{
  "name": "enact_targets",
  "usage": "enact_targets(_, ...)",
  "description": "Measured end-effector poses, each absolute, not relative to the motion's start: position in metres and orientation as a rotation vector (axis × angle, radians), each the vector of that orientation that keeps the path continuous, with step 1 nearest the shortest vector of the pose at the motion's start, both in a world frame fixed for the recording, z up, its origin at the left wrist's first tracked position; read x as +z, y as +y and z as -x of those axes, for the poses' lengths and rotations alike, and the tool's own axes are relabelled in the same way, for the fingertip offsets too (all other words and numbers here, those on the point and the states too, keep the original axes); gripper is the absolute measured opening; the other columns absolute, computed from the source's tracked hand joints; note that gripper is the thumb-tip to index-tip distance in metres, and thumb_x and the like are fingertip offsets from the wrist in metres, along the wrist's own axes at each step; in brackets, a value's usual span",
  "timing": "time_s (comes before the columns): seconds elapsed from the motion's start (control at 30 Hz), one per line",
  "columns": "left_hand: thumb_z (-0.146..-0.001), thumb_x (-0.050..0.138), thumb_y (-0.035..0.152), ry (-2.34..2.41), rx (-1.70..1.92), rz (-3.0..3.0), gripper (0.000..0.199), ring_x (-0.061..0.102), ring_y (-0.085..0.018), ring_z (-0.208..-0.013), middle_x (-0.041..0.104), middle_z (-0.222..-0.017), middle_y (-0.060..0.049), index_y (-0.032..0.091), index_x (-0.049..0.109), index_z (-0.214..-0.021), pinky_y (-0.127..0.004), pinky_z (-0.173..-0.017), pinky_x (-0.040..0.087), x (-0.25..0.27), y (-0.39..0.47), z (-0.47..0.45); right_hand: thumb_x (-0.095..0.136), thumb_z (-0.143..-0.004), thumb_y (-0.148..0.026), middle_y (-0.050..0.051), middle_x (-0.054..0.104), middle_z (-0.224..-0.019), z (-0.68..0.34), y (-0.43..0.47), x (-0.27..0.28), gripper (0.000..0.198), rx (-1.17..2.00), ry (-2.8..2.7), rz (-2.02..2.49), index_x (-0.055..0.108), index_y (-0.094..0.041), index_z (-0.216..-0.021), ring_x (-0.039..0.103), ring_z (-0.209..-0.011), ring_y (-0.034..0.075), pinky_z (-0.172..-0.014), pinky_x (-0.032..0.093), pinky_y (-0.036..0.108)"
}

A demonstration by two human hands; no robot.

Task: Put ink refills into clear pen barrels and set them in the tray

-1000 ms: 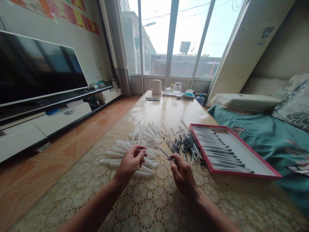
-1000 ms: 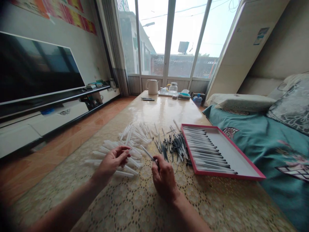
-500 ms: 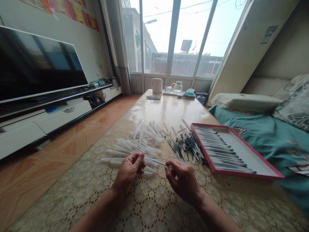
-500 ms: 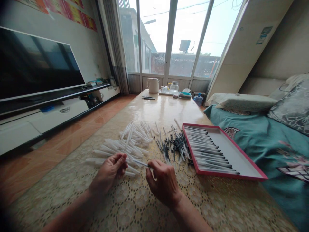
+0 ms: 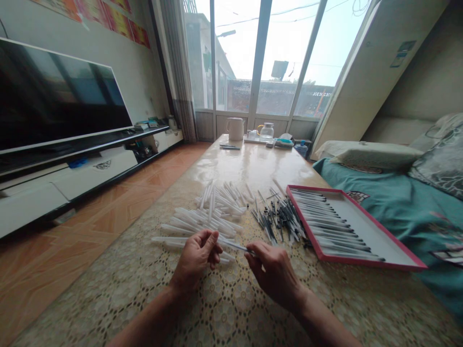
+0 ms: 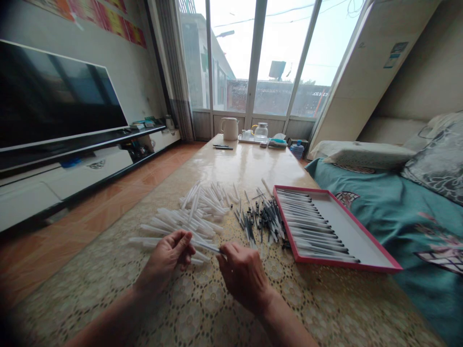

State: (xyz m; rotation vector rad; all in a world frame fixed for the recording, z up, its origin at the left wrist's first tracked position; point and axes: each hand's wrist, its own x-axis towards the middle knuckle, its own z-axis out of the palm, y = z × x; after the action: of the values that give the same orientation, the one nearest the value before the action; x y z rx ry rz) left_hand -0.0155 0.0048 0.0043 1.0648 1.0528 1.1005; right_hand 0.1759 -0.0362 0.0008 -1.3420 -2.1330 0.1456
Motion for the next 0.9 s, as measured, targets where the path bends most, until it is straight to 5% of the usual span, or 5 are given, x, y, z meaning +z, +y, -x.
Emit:
enact_targets(0.67,-0.071,0.063,0.051,0.955,1.108,-1.079,0.036,0.053,-0.01,-0.034,0.065,-0.052,0.001,0.019,0.046,-0.073,-0.017,-0.029,0.038,0.003,-0.003,0.008,0.039,-0.092,-0.018,0.003,0.06,-0.066,-0.17,-0.038,0.006,0.021,-0.221,-2.316,1.308,0.054,-0.018,-0.078,0.051,-0.061,0.015,-0.058,0.03,0.027)
enact_targets(0.9,-0.072,0.061,0.052,0.941,1.146,-1.114,0.035,0.048,-0.008,-0.031,0.06,-0.049,0.004,0.02,0.047,-0.073,-0.015,-0.027,0.034,-0.001,-0.005,0.008,0.037,-0.092,-0.026,-0.001,0.056,-0.059,-0.166,-0.04,-0.003,0.026,0.238,-2.152,1.365,0.053,-0.019,-0.073,0.045,-0.049,0.01,-0.049,0.028,0.022)
